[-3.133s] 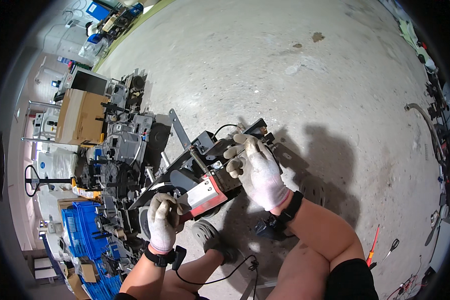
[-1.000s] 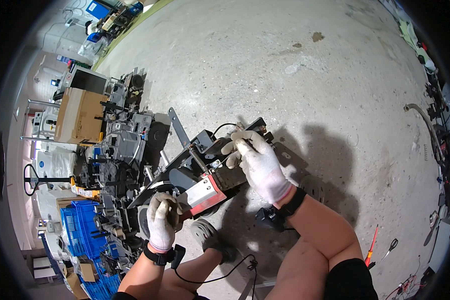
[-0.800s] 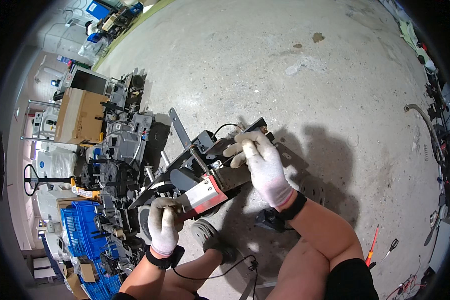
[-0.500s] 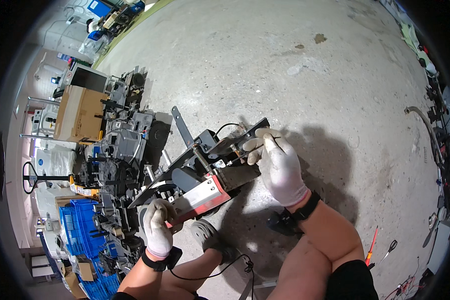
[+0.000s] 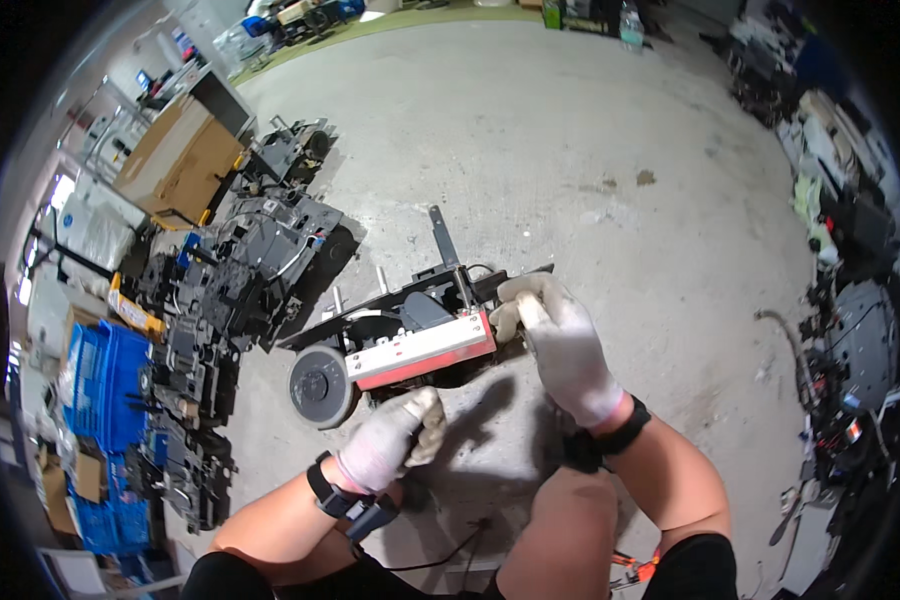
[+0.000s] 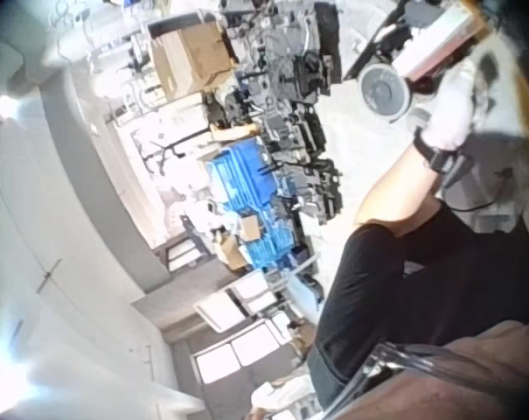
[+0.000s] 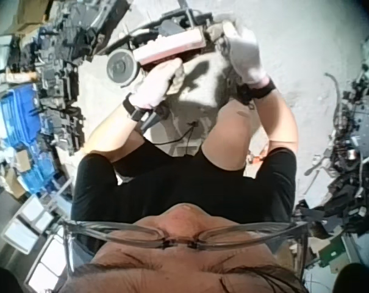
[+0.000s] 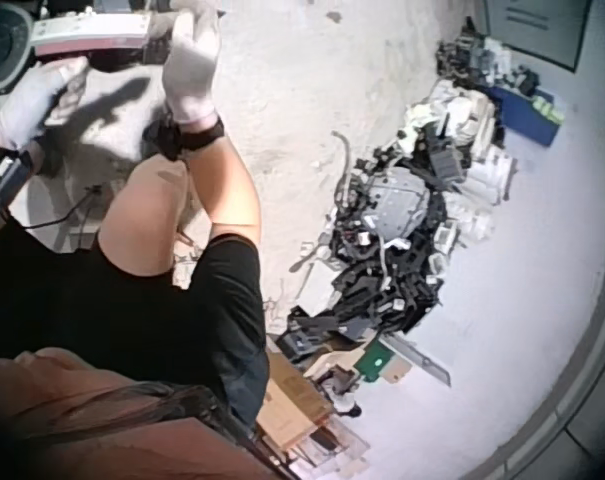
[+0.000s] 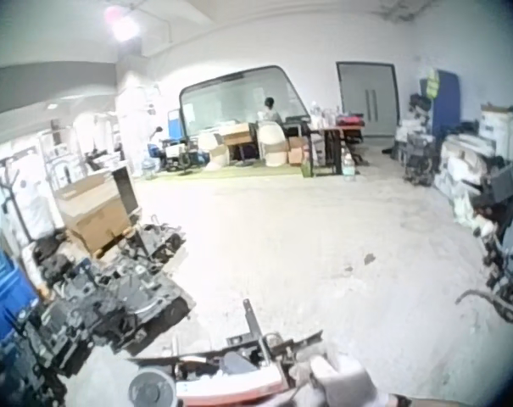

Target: Disassembling and inspecting components of a mechanical chassis with wheels.

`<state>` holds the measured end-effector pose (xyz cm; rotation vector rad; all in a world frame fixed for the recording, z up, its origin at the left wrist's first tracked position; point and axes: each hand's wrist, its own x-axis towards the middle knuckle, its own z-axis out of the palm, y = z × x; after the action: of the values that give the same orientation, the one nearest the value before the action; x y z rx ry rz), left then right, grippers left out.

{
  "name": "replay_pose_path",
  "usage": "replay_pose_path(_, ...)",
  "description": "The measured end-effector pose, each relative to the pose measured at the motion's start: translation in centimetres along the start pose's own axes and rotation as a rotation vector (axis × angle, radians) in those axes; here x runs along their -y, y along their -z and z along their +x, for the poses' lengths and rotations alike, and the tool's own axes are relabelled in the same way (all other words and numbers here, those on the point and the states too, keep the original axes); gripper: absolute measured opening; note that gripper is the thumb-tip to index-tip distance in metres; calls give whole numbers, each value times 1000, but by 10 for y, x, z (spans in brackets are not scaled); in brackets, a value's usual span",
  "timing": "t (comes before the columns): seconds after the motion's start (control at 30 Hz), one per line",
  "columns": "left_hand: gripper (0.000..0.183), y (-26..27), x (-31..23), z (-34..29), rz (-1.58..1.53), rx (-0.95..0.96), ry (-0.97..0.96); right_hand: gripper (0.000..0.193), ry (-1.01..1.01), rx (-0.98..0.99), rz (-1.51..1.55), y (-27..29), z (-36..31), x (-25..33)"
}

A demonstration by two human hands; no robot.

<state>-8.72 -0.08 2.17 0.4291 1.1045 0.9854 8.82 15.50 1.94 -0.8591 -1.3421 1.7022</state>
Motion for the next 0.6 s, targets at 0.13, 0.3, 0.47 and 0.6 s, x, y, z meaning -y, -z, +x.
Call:
replay_pose_path(0.13, 34, 19, -25, -37, -628, -247, -72, 36, 395, 341, -1053, -42, 4, -1)
replay_pose_path(0.3, 33, 44, -35, -89, -778, -154, -356, 47, 533, 570, -1759, -69, 29, -94)
replay_pose_path(0.47, 33, 103, 20, -115, -838, -238, -404, 19, 377, 564, -1792, -102, 30, -14)
replay_pose_path(0.6, 33, 87, 1, -116, -787, -291, -504, 23, 314, 565, -1851, -75, 20, 10)
